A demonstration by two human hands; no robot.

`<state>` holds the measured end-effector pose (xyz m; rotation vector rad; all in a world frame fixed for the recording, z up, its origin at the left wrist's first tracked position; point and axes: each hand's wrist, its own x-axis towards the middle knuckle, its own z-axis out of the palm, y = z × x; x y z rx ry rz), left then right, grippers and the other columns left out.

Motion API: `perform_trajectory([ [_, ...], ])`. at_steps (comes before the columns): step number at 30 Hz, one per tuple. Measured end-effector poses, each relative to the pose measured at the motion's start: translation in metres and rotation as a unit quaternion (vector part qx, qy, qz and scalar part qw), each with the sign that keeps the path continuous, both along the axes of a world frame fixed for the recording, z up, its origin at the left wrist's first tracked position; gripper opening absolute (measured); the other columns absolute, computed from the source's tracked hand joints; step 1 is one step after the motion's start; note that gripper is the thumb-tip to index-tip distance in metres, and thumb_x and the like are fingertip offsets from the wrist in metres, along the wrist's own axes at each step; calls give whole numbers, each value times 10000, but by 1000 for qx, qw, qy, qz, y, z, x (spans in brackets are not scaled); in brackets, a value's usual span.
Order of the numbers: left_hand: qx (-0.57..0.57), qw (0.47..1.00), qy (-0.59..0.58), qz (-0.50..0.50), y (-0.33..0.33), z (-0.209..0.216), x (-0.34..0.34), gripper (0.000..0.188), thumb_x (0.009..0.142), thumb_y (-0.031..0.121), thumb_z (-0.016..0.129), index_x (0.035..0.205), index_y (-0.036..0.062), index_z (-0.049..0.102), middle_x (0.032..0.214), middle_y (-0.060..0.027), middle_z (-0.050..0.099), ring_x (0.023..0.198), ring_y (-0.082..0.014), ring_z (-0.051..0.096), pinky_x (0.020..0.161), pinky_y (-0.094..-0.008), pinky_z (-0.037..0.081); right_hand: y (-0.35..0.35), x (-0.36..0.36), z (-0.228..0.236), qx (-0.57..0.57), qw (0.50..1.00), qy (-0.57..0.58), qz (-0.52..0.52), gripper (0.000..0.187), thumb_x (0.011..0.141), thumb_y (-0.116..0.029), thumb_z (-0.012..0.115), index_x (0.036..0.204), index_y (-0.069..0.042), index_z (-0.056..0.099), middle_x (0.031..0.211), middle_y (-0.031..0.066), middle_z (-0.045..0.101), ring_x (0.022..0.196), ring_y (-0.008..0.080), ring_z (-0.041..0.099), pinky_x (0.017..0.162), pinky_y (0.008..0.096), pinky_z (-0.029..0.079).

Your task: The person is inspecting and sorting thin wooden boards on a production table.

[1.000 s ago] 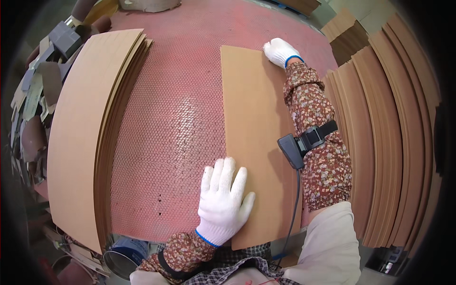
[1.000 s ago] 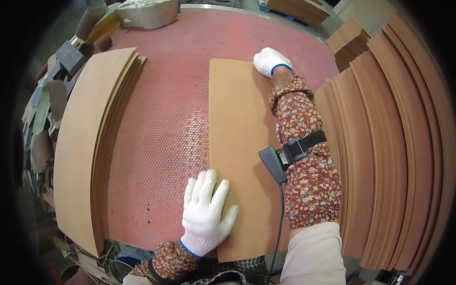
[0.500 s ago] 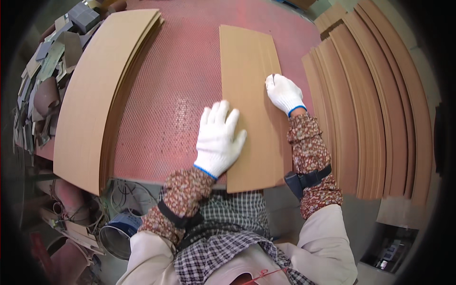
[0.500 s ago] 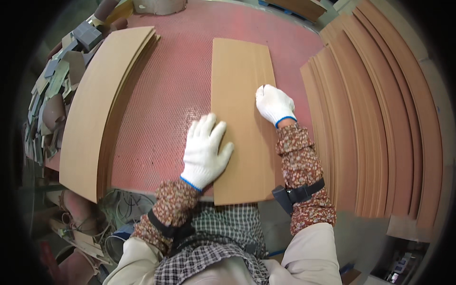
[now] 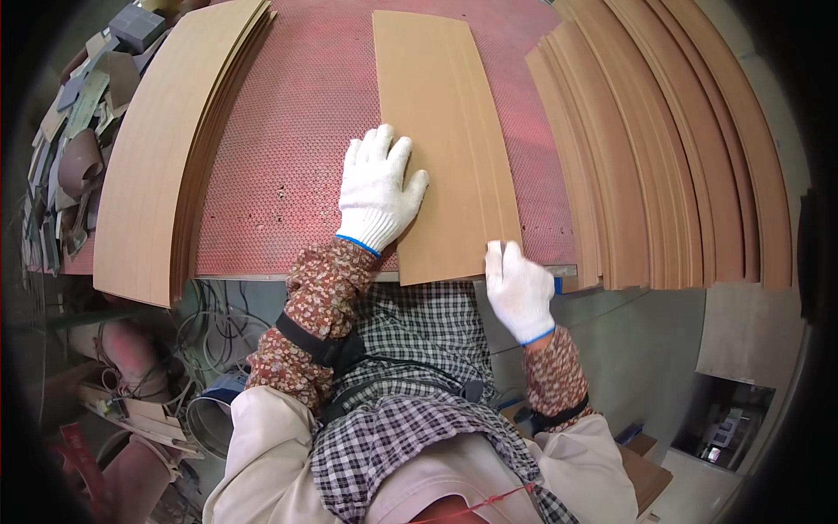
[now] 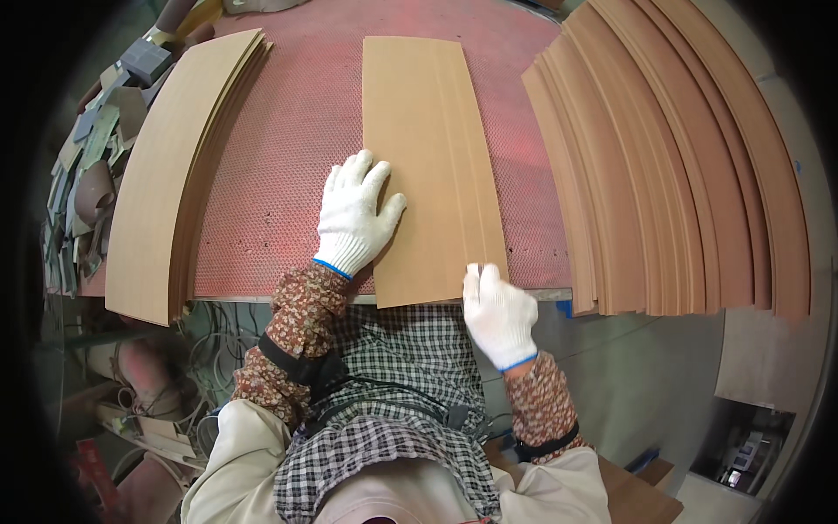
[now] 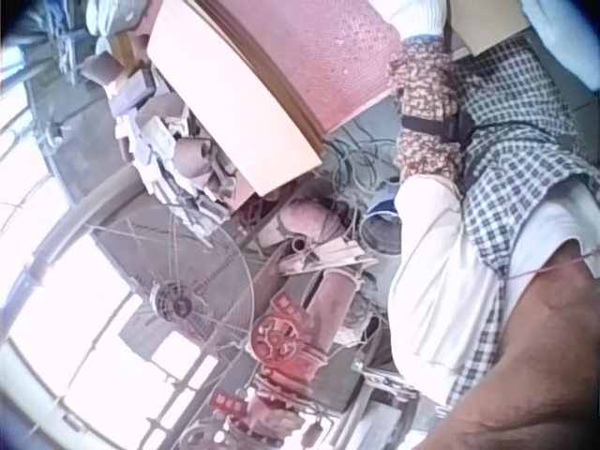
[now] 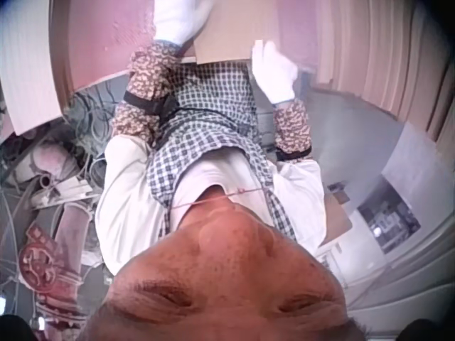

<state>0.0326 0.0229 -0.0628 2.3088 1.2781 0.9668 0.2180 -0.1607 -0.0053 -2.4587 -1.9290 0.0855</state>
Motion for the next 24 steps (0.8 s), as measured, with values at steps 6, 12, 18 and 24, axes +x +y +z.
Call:
perform_trajectory([
  [6,31,999,-11,7,-6,1,-6,495,863,238,793,1276,-2,660,1341,-201,607,1240,-393,572,1105,-506,447,-49,-23,0,79,997,-15,2,317,1076,-274,650,828,-88,582,575,116,633,493,316,662,460,435,510],
  [12,-5,1000,-6,-2,6,-1,0,488,864,238,794,1270,2,662,1333,-200,604,1224,-392,574,1086,-503,451,-32,-37,8,76,997,25,11,289,1061,-269,667,841,-95,596,627,126,676,515,320,676,472,433,521],
  [18,0,1000,-5,5,13,-3,3,494,868,245,794,1276,2,660,1339,-197,599,1237,-390,569,1090,-505,448,-22,-31,0,54,998,25,12,287,1064,-276,661,849,-99,594,627,125,673,510,315,675,462,437,517],
  [24,-9,1000,0,2,2,6,-1,511,872,243,795,1300,-1,658,1356,-199,596,1270,-395,560,1115,-508,440,-31,-38,11,37,999,9,11,297,1070,-279,650,840,-101,586,605,125,657,495,317,664,457,437,510],
])
